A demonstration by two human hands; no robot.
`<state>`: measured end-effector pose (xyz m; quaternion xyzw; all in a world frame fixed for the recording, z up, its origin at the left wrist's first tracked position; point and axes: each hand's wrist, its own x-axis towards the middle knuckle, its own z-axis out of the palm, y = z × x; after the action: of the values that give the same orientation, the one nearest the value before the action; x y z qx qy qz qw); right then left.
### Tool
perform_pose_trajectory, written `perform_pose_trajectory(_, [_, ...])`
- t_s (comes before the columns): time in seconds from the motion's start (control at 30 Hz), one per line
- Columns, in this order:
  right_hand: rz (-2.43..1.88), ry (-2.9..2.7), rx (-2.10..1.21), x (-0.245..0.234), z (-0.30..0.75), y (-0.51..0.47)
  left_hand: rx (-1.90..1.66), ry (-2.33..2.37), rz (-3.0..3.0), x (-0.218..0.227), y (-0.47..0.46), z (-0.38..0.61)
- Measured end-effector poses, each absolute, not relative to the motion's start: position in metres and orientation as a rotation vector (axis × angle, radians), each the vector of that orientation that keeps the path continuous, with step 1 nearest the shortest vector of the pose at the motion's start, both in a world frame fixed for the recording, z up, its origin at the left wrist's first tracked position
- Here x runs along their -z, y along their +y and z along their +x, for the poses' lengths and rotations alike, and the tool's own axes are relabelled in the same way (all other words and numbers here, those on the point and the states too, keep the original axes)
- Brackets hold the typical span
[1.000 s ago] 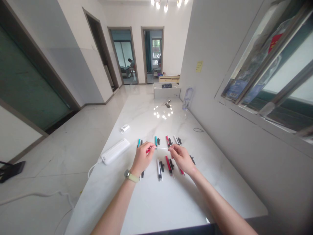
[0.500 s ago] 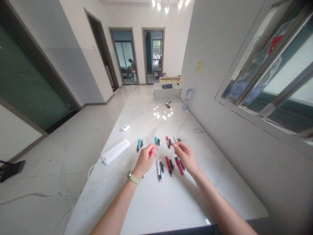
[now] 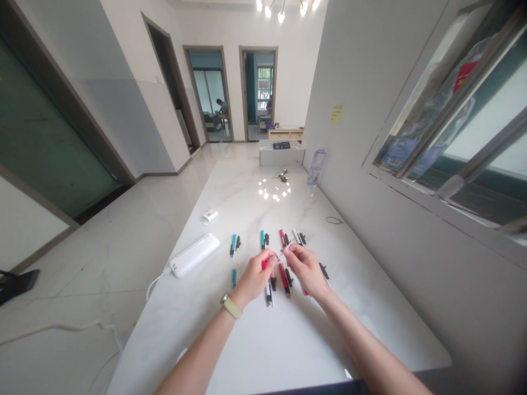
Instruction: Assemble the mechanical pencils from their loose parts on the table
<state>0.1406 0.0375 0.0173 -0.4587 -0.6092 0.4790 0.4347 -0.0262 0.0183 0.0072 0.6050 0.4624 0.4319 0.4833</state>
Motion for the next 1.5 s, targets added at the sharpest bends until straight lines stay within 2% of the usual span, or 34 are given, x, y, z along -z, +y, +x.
perform_pose_trajectory(0.17, [-1.106,-1.443,-1.348,-0.017,0.141,0.039,-1.055,0.834,0.859,0.000,0.024,-0.028])
perform_pose_trajectory(0.3, [-1.034,-1.612,-1.413,-0.017,0.136,0.035,-1.079,0.697,0.549,0.004,0.029,-0.029])
perform_pose_trajectory(0.5, [-1.061,-1.781,-1.230,-0.016,0.129,0.029,-1.104,0.600,0.631,0.001,0.026,-0.021])
perform_pose_trajectory(0.63, [-1.118,-1.772,-1.219,-0.012,0.131,0.031,-1.111,0.613,0.652,-0.001,0.021,-0.016])
perform_pose_trajectory(1.5, [-0.887,-1.343,-1.926,-0.006,0.133,0.033,-1.098,0.446,0.566,-0.004,0.024,-0.027])
